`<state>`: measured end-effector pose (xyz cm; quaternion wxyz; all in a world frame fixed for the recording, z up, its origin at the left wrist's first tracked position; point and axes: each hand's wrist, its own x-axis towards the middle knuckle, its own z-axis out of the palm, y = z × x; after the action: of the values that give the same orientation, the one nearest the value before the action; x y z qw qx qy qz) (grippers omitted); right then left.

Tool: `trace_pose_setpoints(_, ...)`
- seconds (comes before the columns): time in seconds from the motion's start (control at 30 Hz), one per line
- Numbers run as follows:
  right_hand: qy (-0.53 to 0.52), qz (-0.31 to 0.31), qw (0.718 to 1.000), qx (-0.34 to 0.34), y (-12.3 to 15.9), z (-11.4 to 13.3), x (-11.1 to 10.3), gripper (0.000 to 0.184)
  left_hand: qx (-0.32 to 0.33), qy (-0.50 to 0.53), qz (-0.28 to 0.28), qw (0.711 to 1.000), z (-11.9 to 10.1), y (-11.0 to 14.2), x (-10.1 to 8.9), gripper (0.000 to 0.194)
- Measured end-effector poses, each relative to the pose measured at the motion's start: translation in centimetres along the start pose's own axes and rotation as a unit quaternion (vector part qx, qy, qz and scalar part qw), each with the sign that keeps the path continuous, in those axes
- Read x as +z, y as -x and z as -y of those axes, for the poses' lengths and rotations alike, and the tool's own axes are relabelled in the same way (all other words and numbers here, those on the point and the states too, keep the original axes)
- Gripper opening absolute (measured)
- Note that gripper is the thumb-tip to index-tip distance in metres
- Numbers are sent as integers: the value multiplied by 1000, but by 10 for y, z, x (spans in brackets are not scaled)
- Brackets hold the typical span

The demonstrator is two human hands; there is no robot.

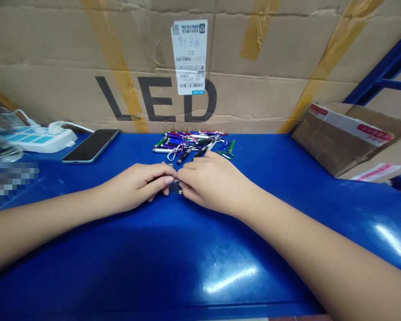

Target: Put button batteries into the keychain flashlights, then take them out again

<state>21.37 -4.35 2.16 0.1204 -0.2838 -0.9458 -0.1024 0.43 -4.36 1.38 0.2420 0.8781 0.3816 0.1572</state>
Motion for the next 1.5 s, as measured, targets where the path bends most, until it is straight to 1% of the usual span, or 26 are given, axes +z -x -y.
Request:
trace_pose_setpoints(0.07, -6, 19, 1000, 5, 0, -1, -1, 19, 28, -49, 14, 998, 1, 0, 0, 24)
trace_pose_setpoints(0.13, -12, 25, 1000, 14, 0, -3, -2, 18, 46, -104, 36, 993, 2, 0, 1, 24)
trace_pose_setpoints(0.2, -14, 24, 999, 29, 1, -8, -2, 17, 54, -165, 59, 983, 3, 0, 2, 24)
trace_pose_setpoints(0.3, -10, 31, 998, 48, 3, -17, -2, 15, 68, -250, 71, 963, 4, -1, 3, 25)
trace_pose_setpoints(0.4, -8, 42, 998, 56, 4, -22, -1, 14, 68, -281, 85, 954, 2, -3, 1, 25)
trace_pose_setpoints(0.6, -8, 53, 997, 60, 5, -24, -1, 15, 54, -284, 107, 951, -4, -5, -5, 27)
trace_pose_setpoints(0.7, -12, 55, 996, 62, 6, -24, -2, 15, 45, -285, 103, 952, -6, -5, -7, 27)
trace_pose_setpoints(0.9, -19, 58, 996, 61, 6, -24, -3, 15, 0, -287, 89, 954, -10, -6, -10, 20)
trace_pose_setpoints(1.03, -25, 59, 996, 68, 6, -24, -3, 14, 6, -281, 90, 955, -9, -6, -11, 15)
trace_pose_setpoints(1.13, -30, 59, 995, 71, 7, -26, -3, 14, 17, -278, 86, 957, -6, -5, -11, 17)
trace_pose_setpoints(1.3, -41, 51, 995, 71, 8, -26, -3, 16, 26, -241, 47, 969, 1, -4, -9, 29)
trace_pose_setpoints(1.37, -51, 53, 994, 75, 7, -24, -3, 17, 36, -216, 21, 976, 3, -3, -7, 28)
trace_pose_setpoints(1.5, -76, 45, 994, 66, 5, -15, -3, 18, 77, -157, -53, 983, 7, -1, -2, 23)
